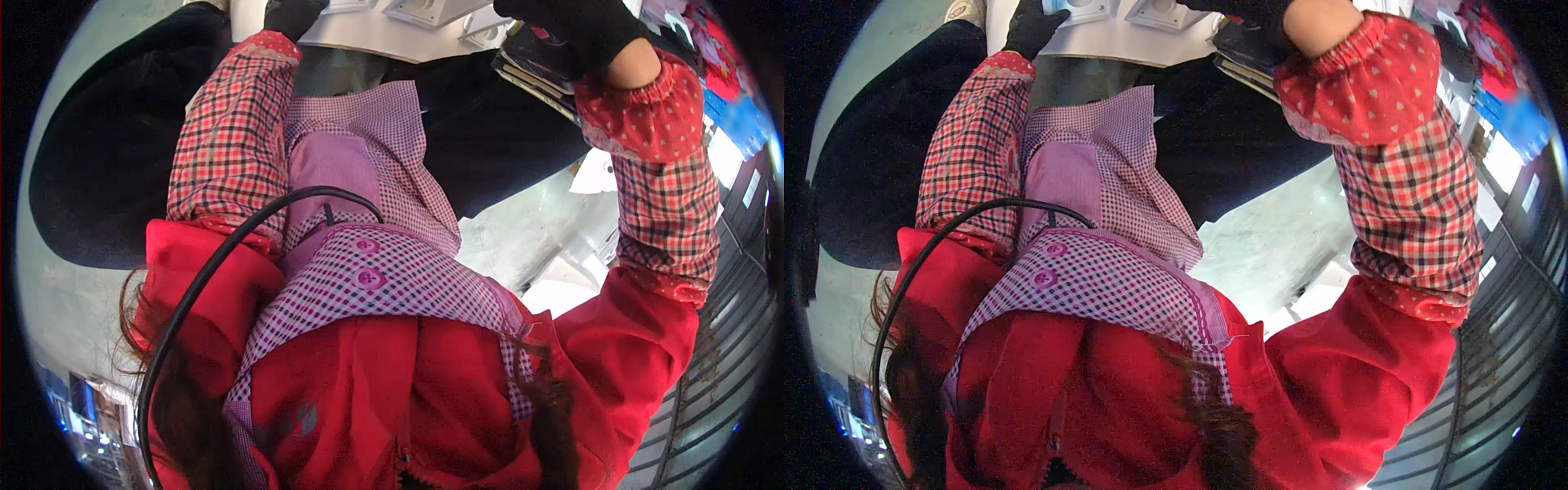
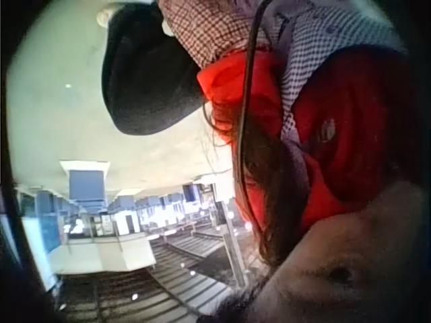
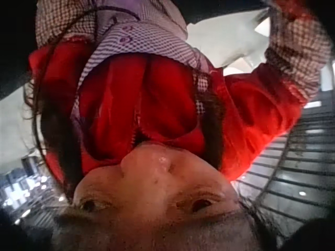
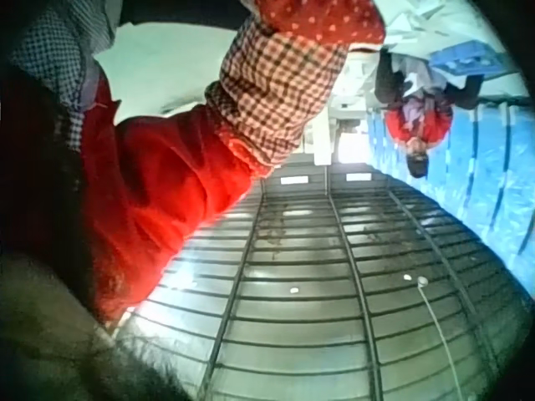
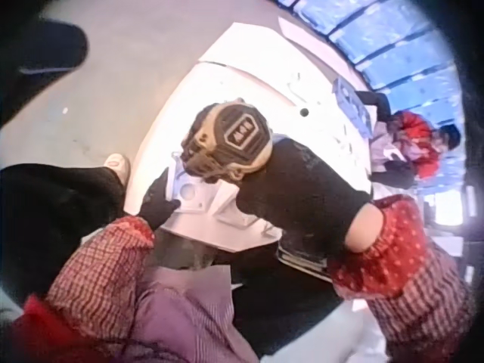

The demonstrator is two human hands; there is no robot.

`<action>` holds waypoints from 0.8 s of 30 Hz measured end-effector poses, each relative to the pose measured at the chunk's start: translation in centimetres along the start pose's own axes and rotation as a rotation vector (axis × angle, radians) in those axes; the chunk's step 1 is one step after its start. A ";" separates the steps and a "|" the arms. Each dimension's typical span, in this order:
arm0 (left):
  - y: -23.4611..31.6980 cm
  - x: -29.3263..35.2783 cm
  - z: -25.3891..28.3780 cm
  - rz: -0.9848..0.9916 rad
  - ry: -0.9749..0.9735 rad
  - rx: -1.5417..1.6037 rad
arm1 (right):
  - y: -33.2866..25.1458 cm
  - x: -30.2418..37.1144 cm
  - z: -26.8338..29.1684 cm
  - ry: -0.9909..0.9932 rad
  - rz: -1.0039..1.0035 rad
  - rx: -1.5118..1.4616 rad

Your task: The person fits a square plate into a white housing and then picks up a screw from a blue tray to drive it into the assembly using a power drill. This process is repeated for several more housings.

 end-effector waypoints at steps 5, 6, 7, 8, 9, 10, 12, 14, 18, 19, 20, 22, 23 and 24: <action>-0.1 -1.2 -0.8 -0.135 -0.035 0.119 | 0.7 1.5 0.8 0.008 0.010 0.066; -0.4 -1.3 -1.0 -0.092 -0.076 0.094 | 0.9 1.8 0.8 0.009 0.008 0.065; -0.8 -1.2 -1.1 -0.031 -0.070 0.092 | 1.2 1.8 0.9 0.012 0.006 0.066; 0.1 -1.2 -1.4 -0.035 -0.079 0.092 | 1.5 2.3 1.0 0.013 -0.003 0.069; 0.8 -1.2 -1.3 0.028 -0.095 0.101 | 1.7 2.5 1.0 0.010 -0.003 0.071; 0.9 -1.1 -1.3 0.091 -0.111 0.110 | 1.8 2.8 1.0 0.007 -0.004 0.074; -0.4 -1.2 -1.2 0.086 -0.072 0.077 | 1.7 2.9 1.1 0.005 0.009 0.075; -1.2 -1.1 -1.2 0.077 -0.040 0.048 | 1.6 3.0 1.3 0.008 0.019 0.077; -1.2 -1.0 -1.5 -0.026 -0.025 0.078 | 1.7 3.6 1.5 0.010 0.023 0.088; -1.3 -1.0 -1.6 -0.034 -0.027 0.061 | 1.8 3.6 1.5 0.010 0.024 0.094; -1.1 -1.0 -1.6 -0.035 -0.029 0.061 | 2.0 3.8 1.5 0.008 0.023 0.099; -1.2 -0.9 -1.8 0.050 -0.037 0.061 | 2.0 4.2 1.5 0.009 0.019 0.109; -1.7 -0.9 -1.9 0.051 -0.034 0.059 | 1.9 4.3 1.6 0.009 0.024 0.115; -2.3 -0.8 -1.8 0.045 0.021 -0.028 | 2.1 4.3 1.8 0.009 0.022 0.121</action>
Point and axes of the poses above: each hand's wrist, its own x-axis away from the middle knuckle, its own z-axis out of the back of the hand, y = z × x, the point moved 7 cm from there along -x, towards the middle knuckle, and after that the axes turned 5 degrees about x, right-handed, at the moved point
